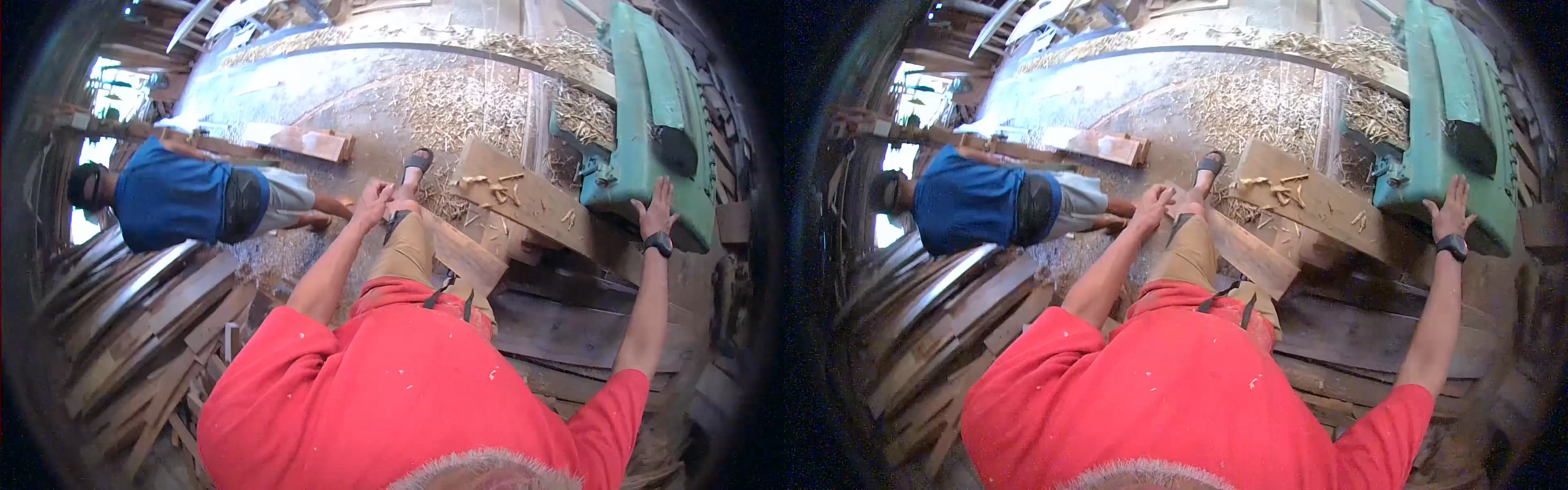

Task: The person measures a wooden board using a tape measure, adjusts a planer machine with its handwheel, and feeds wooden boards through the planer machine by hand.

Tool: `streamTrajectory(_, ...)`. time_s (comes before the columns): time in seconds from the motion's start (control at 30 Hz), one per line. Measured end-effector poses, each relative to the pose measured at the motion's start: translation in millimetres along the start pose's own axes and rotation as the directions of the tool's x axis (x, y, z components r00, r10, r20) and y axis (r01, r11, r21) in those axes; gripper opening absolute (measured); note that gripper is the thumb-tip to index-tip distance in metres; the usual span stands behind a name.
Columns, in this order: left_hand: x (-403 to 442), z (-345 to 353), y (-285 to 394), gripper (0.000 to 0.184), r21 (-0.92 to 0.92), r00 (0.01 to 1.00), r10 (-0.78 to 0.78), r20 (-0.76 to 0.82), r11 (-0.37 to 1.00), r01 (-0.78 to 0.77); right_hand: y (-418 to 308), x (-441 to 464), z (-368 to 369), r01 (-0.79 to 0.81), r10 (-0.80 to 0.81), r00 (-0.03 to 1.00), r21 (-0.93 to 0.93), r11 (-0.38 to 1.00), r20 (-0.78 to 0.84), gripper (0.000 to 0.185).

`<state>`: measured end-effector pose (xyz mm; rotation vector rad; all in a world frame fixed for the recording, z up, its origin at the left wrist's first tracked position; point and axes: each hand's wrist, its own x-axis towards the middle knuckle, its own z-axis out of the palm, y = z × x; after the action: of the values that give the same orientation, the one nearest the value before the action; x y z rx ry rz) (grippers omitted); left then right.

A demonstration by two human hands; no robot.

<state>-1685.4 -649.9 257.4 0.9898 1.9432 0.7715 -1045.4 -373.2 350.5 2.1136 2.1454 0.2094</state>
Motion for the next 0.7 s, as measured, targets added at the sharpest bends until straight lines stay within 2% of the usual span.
streamTrajectory(0.03, 18, -5, 12, 0.035, 0.014, 1.000, 0.019, 0.020, 1.000, -0.019, 3, -4, 0, 0.006, -0.006, 1.000, 0.000, 1.000, -0.030, 0.095)
streamTrajectory(0.1, 61, -16, 43, 0.039, -0.148, 0.996, 0.080, 0.032, 0.986, -0.074, 3, -2, -2, -0.055, 0.055, 0.998, -0.015, 0.998, -0.009, 0.096)
streamTrajectory(0.13, 84, -25, 61, 0.039, -0.120, 0.998, 0.053, 0.033, 0.992, -0.049, 3, -2, -5, -0.037, 0.037, 0.999, -0.003, 0.999, 0.006, 0.097)
streamTrajectory(0.17, 109, -33, 80, 0.038, -0.206, 0.996, 0.082, 0.040, 0.976, -0.073, 2, -2, -9, -0.019, 0.019, 1.000, 0.007, 1.000, 0.021, 0.098)
streamTrajectory(0.2, 130, -38, 104, 0.034, -0.206, 0.983, 0.174, -0.051, 0.962, -0.181, -5, -5, -19, -0.047, 0.046, 0.998, 0.029, 0.998, 0.034, 0.100)
streamTrajectory(0.23, 171, -51, 108, 0.034, -0.154, 0.977, 0.210, -0.036, 0.965, -0.213, -7, -5, -25, -0.099, 0.098, 0.995, 0.021, 0.995, 0.036, 0.100)
streamTrajectory(0.27, 218, -66, 111, 0.034, 0.032, 0.942, 0.335, -0.013, 0.942, -0.334, -9, -4, -30, -0.096, 0.093, 0.994, 0.038, 0.995, 0.054, 0.101)
streamTrajectory(0.3, 239, -74, 143, 0.037, 0.121, 0.881, 0.472, -0.039, 0.877, -0.464, -12, -5, -31, -0.095, 0.091, 0.993, 0.055, 0.994, 0.078, 0.101)
streamTrajectory(0.33, 273, -87, 166, 0.037, 0.162, 0.851, 0.525, 0.026, 0.838, -0.522, -18, -5, -39, -0.117, 0.110, 0.989, 0.066, 0.991, 0.099, 0.103)
streamTrajectory(0.4, 369, -107, 190, 0.042, 0.427, 0.712, 0.696, 0.097, 0.617, -0.661, -36, 0, -44, -0.244, 0.235, 0.968, 0.120, 0.962, 0.085, 0.106)
streamTrajectory(0.47, 447, -118, 214, 0.052, 0.486, 0.651, 0.736, 0.186, 0.506, -0.712, -74, 6, -58, -0.373, 0.364, 0.928, 0.189, 0.908, 0.084, 0.108)
streamTrajectory(0.5, 483, -118, 224, 0.056, 0.522, 0.620, 0.749, 0.234, 0.441, -0.730, -78, 13, -51, -0.421, 0.411, 0.907, 0.159, 0.893, 0.093, 0.108)
streamTrajectory(0.57, 538, -122, 238, 0.066, 0.558, 0.717, 0.586, 0.377, 0.474, -0.681, -87, 27, -24, -0.454, 0.500, 0.855, 0.265, 0.850, -0.138, 0.103)
streamTrajectory(0.6, 561, -127, 238, 0.074, 0.544, 0.738, 0.494, 0.459, 0.501, -0.673, -109, 35, -46, -0.534, 0.552, 0.828, 0.166, 0.829, -0.096, 0.093)
streamTrajectory(0.63, 583, -133, 236, 0.078, 0.527, 0.735, 0.367, 0.569, 0.523, -0.670, -116, 35, -46, -0.547, 0.557, 0.829, 0.132, 0.827, -0.057, 0.093)
streamTrajectory(0.7, 621, -147, 231, 0.085, 0.446, 0.655, 0.189, 0.732, 0.593, -0.670, -117, 45, -51, -0.588, 0.591, 0.804, 0.057, 0.807, -0.074, 0.088)
